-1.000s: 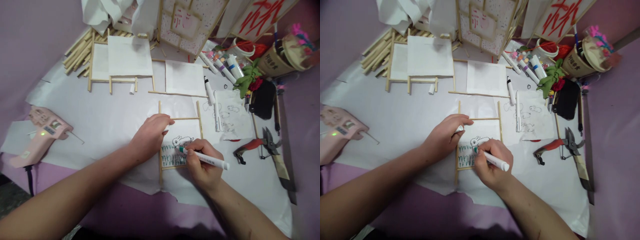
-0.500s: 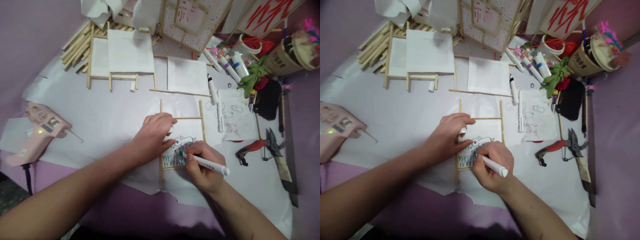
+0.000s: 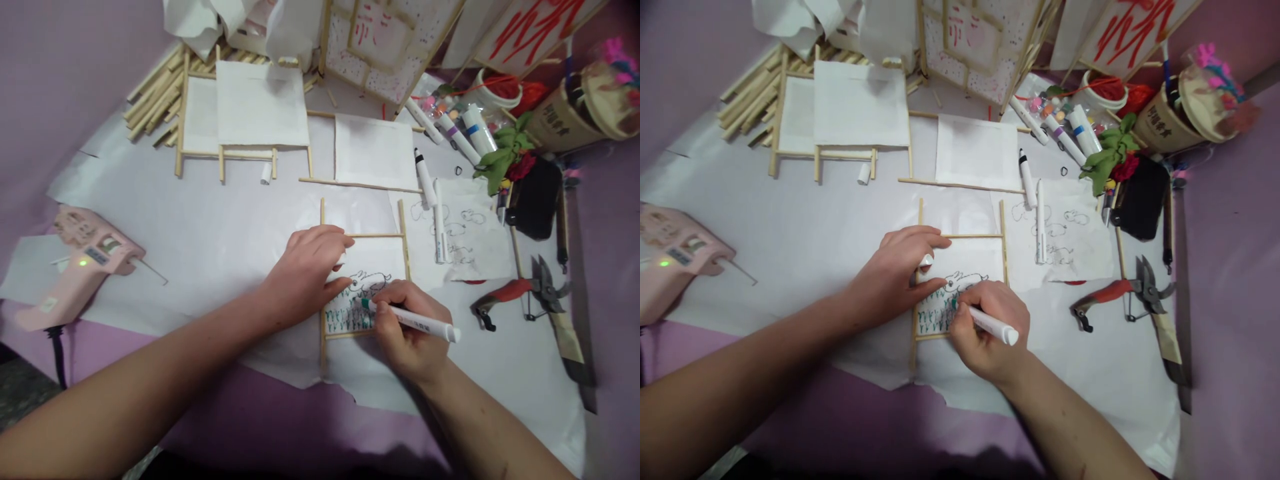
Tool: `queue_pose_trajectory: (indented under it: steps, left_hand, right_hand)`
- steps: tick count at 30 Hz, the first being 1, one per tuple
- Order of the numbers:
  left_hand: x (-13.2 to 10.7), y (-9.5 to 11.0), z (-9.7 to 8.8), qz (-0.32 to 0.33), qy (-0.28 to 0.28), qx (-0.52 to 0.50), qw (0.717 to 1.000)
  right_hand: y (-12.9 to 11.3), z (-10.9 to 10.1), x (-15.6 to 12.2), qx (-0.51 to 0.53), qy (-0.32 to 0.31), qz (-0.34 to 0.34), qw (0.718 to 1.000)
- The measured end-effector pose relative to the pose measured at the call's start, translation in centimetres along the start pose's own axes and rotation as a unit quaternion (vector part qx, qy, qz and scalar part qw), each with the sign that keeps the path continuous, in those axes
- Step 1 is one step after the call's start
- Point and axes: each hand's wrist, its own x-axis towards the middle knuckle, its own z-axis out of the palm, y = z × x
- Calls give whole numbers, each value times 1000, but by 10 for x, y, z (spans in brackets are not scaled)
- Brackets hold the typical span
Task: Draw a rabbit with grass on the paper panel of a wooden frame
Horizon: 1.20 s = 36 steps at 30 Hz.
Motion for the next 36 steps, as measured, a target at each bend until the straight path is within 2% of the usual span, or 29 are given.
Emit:
queue_pose_trajectory:
  steps: [8, 17, 27, 33, 36]
  left_hand:
    - [0, 0, 0, 4, 0, 2, 1000]
    - [0, 0, 0, 7, 2, 3, 1000]
    - [0, -1, 0, 5, -3, 7, 1000]
    - [-1, 0, 0, 3, -1, 0, 1000]
    - [-1, 0, 0, 1, -2, -1, 1000]
  right_hand:
    - [0, 3, 2, 12, -29, -54, 998]
    - [-1, 2, 1, 14, -38, -45, 998]
    - [0, 2, 2, 9, -13, -27, 1000]
    - [0, 3, 2, 19, -32, -73, 997]
    - [0, 3, 2, 19, -41, -73, 996]
